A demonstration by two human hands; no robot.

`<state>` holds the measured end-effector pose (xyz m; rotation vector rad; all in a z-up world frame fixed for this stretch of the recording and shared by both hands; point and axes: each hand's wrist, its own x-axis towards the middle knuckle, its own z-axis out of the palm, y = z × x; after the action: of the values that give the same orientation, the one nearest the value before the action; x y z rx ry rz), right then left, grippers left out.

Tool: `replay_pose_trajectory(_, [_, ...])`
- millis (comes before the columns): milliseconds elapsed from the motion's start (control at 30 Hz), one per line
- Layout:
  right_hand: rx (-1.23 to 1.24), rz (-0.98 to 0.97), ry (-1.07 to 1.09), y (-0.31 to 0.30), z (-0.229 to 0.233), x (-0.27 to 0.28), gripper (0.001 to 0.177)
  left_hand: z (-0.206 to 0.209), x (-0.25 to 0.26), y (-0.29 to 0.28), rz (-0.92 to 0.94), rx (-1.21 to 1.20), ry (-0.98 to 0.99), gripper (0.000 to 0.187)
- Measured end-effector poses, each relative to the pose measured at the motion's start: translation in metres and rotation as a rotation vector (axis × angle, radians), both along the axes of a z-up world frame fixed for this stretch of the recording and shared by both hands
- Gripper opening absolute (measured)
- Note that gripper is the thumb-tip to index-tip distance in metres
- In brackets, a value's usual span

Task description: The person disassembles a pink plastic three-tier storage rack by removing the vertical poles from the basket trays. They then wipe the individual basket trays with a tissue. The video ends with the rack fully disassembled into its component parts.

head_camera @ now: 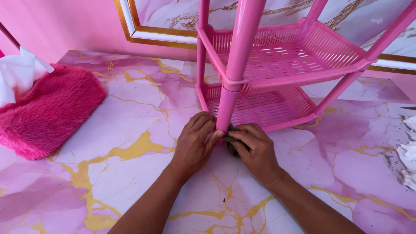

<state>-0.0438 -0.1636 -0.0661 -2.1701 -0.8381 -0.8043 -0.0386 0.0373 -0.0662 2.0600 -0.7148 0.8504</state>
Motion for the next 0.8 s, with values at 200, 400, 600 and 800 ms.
replay_pose_trajectory(200, [-0.165,0.097,-0.11,-0.01,0.001,-0.01,0.031,0.002,0.0,0.0,0.001,0.019,0.008,0.025])
replay_pose_trajectory(400, [0.106,-0.009,0.174,-0.021,-0.003,0.0,0.028,-0.001,0.001,0.001,-0.015,0.016,0.038,0.028])
replay_pose_trajectory(600, [0.152,0.075,0.37,-0.004,0.0,0.022,0.02,-0.001,0.002,-0.001,0.0,0.021,0.044,0.029])
replay_pose_trajectory(800, [0.063,0.036,0.274,0.0,0.011,0.015,0.019,0.001,0.001,0.001,-0.002,0.054,0.042,0.029])
